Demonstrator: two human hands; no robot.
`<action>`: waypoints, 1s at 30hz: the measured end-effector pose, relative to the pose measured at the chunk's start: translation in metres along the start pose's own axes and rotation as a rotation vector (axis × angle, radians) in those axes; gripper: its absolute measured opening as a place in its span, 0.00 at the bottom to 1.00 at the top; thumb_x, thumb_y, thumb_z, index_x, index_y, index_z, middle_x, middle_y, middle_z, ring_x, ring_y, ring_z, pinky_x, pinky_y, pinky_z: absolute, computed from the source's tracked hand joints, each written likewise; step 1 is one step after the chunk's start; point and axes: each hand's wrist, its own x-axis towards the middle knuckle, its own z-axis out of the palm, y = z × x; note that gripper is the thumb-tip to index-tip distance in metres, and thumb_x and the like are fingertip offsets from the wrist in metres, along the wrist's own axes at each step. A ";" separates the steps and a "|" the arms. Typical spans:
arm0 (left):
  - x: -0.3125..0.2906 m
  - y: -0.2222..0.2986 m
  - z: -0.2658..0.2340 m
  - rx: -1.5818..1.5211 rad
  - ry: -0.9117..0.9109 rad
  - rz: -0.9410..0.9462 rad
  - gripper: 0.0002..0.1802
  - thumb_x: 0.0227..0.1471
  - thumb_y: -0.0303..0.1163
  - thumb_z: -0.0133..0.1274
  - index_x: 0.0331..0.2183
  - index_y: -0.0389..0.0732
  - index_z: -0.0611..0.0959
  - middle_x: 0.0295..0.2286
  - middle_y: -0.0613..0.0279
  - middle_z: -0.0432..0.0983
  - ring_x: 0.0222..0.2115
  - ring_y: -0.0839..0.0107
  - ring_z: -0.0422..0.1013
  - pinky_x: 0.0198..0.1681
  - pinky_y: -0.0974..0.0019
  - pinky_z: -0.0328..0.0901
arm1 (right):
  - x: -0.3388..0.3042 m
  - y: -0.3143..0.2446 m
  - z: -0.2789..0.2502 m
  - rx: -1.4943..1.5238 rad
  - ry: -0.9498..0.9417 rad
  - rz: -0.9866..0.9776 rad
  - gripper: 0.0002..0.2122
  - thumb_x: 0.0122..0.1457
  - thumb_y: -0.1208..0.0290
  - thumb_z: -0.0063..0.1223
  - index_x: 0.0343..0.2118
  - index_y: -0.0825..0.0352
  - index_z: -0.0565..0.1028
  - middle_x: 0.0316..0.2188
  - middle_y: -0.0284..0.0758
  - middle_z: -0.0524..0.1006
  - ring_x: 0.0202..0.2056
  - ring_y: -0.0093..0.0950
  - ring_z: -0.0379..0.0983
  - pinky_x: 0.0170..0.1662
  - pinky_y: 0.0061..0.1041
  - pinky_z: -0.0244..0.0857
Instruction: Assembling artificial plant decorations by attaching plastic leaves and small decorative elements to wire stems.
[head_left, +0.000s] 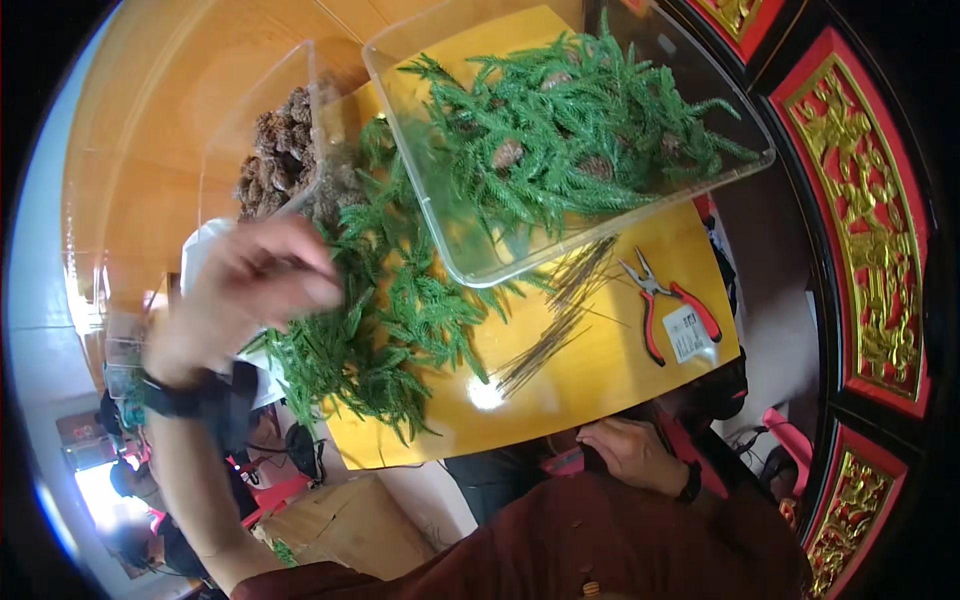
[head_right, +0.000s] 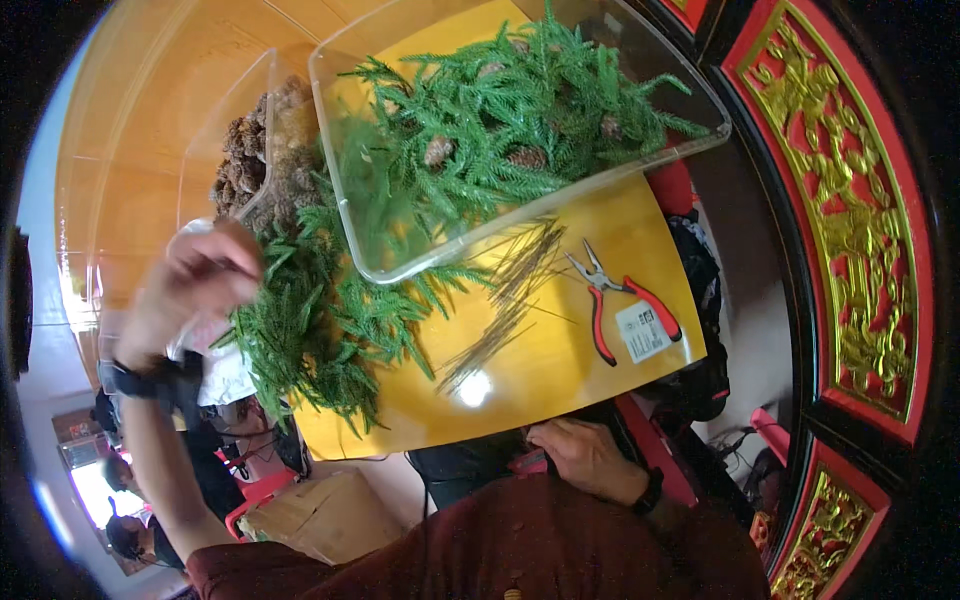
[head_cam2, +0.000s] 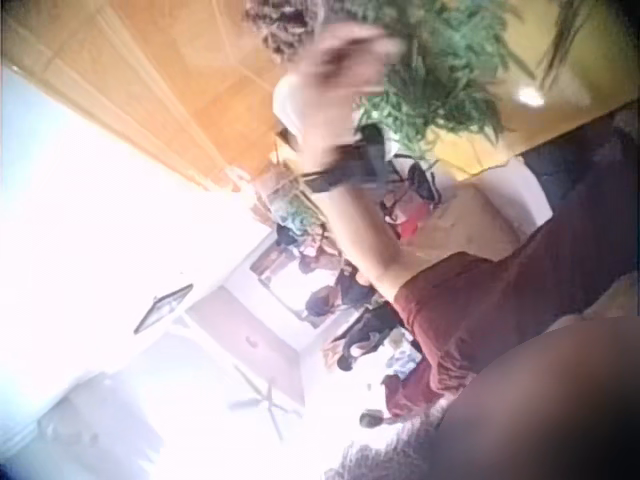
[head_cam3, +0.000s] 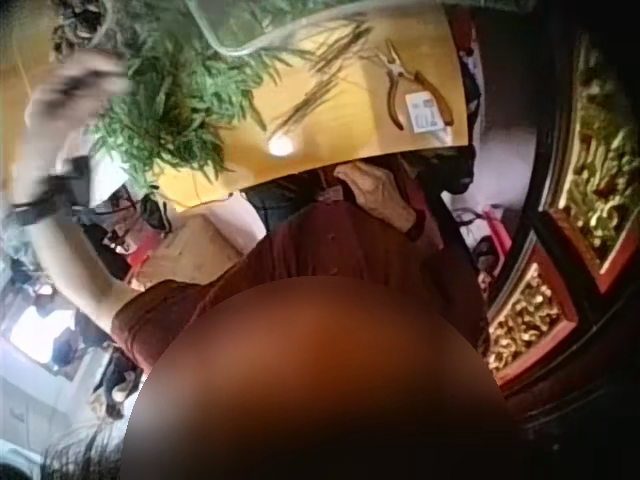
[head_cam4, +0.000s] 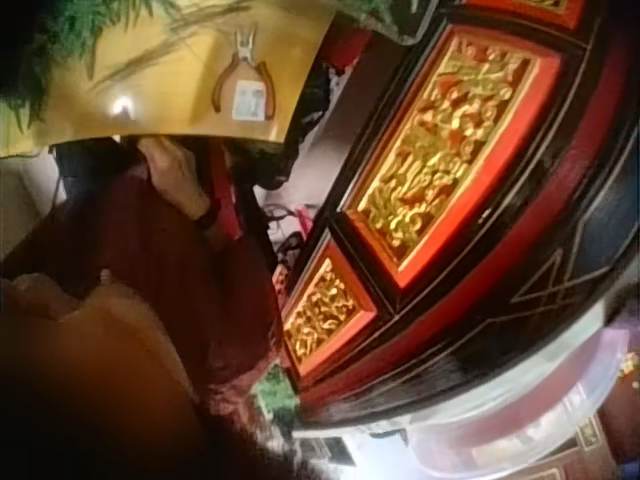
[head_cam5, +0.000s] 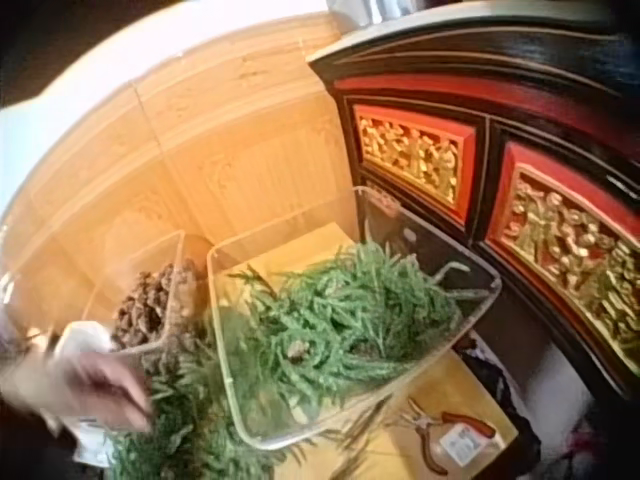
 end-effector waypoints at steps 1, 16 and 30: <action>-0.001 -0.009 0.034 0.073 -0.075 0.111 0.05 0.47 0.27 0.60 0.28 0.39 0.79 0.26 0.66 0.74 0.28 0.78 0.70 0.31 0.71 0.65 | -0.002 0.000 0.001 -0.016 -0.003 -0.041 0.03 0.54 0.78 0.52 0.32 0.68 0.73 0.28 0.40 0.76 0.31 0.39 0.75 0.32 0.31 0.69; -0.046 -0.001 0.066 0.194 0.079 -0.002 0.14 0.47 0.38 0.62 0.31 0.36 0.84 0.27 0.60 0.78 0.28 0.73 0.73 0.33 0.68 0.67 | -0.051 -0.030 0.010 -0.164 -0.041 -0.122 0.03 0.52 0.80 0.52 0.31 0.67 0.72 0.24 0.38 0.73 0.28 0.37 0.73 0.32 0.31 0.69; 0.148 -0.110 -0.193 0.370 0.322 -0.375 0.44 0.46 0.55 0.58 0.59 0.49 0.61 0.52 0.52 0.65 0.53 0.59 0.60 0.49 0.53 0.62 | 0.027 0.018 0.024 -0.081 -0.052 0.004 0.13 0.48 0.77 0.57 0.40 0.64 0.77 0.36 0.39 0.78 0.37 0.36 0.76 0.37 0.29 0.71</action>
